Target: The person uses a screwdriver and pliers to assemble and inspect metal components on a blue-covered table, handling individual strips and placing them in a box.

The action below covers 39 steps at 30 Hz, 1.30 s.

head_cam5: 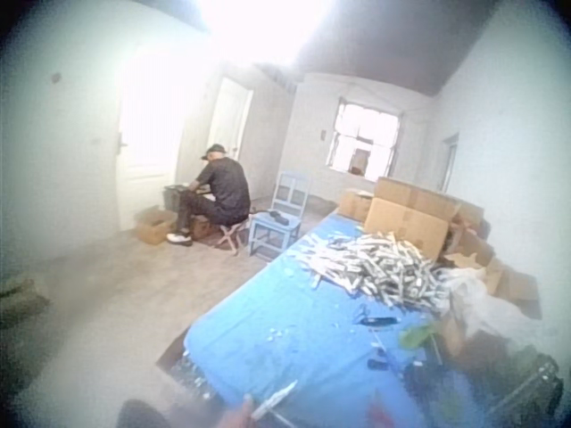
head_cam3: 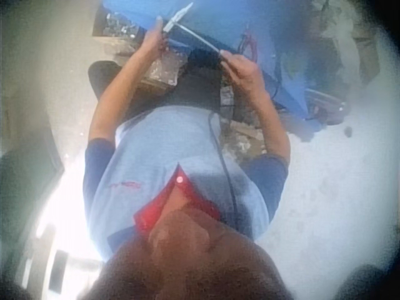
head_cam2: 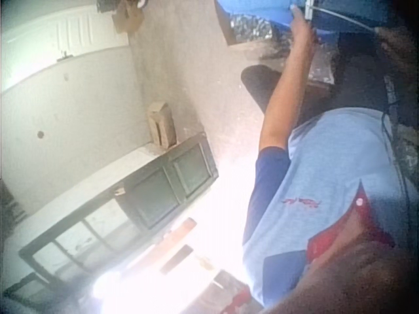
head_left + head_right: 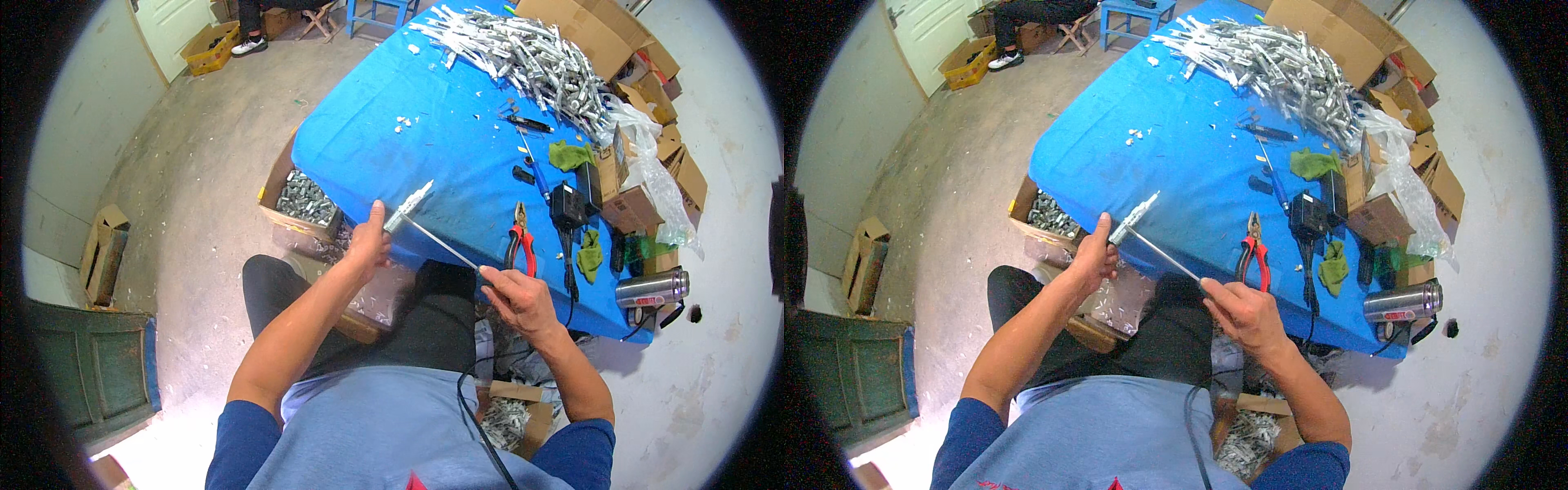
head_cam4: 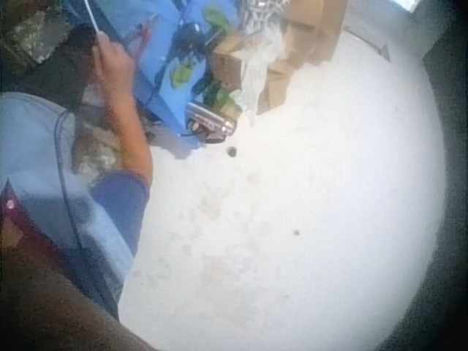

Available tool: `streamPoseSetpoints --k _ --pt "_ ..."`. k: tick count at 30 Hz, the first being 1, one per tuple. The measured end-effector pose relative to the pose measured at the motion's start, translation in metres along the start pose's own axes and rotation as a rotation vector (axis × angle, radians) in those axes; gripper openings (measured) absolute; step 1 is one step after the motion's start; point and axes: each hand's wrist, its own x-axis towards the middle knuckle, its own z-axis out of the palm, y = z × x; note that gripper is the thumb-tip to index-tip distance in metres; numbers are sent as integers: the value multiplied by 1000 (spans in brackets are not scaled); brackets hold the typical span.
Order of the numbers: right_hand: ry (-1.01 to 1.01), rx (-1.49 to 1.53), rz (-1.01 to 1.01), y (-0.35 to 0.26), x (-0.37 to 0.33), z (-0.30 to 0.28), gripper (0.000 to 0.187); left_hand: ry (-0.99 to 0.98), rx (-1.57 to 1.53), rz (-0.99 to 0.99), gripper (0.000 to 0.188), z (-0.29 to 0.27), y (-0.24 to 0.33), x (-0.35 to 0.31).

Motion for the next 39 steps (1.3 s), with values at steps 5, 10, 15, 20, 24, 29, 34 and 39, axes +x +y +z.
streamPoseSetpoints --k 5,10,15,20,24,29,34,39 --pt "-24 321 279 1 1 10 30 22 -138 12 55 1 14 -10" --pt "21 565 479 -11 -3 27 30 -10 -202 53 46 -28 16 2" --pt "30 410 407 -20 0 28 32 -6 -150 142 43 -17 10 -2" --pt "3 276 335 -25 -1 20 33 -6 -84 219 41 -7 8 -3" --pt "44 236 242 -16 0 23 33 81 -58 232 41 -8 9 1" --pt "10 274 239 -9 2 19 33 128 -52 216 50 -8 10 4" --pt "4 274 237 -5 4 15 33 153 -73 234 47 -6 8 6" --pt "-2 243 214 -1 6 11 32 177 -61 267 49 -1 11 3"
